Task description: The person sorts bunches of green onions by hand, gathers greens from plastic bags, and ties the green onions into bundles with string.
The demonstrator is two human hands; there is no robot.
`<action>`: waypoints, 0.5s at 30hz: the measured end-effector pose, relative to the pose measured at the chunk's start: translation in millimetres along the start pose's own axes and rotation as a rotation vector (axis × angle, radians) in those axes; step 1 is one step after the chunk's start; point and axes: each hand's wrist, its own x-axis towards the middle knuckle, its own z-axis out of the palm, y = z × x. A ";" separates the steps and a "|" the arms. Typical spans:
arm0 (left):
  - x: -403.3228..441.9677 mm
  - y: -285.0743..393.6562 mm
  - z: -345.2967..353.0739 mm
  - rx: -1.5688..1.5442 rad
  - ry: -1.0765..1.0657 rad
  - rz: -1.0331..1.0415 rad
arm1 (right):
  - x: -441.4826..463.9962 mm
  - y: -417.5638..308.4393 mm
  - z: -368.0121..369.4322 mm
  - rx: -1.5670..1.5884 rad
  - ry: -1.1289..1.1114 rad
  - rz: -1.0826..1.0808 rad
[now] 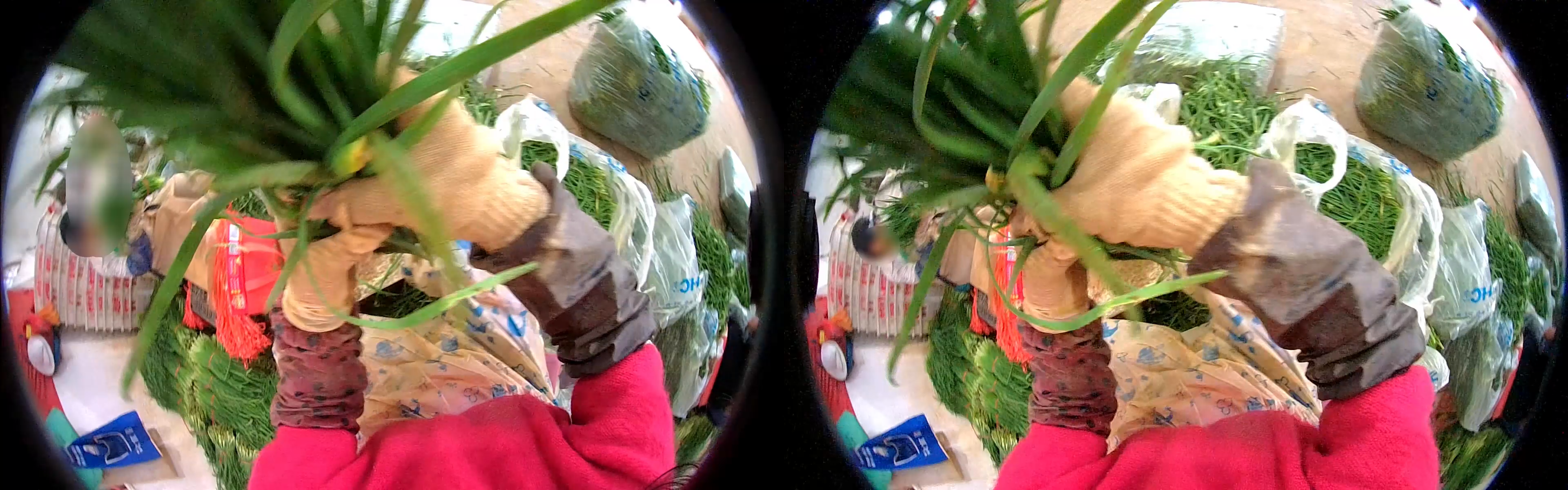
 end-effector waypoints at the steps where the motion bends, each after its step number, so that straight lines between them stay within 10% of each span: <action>1: -12.6 -8.3 -39.4 0.091 0.051 0.028 | 10.7 -1.1 15.8 -0.008 -0.061 -0.033; 4: -53.8 -44.1 -125.4 0.085 0.079 -0.084 | 37.1 9.3 76.1 -0.033 -0.207 -0.090; 8: -68.2 -52.9 -127.4 -0.905 -0.053 -0.305 | 65.7 39.0 158.7 -0.064 -0.378 -0.079; 15: -134.8 -153.3 -208.3 -0.503 0.280 -0.576 | 80.2 116.8 235.4 -0.198 -0.919 0.182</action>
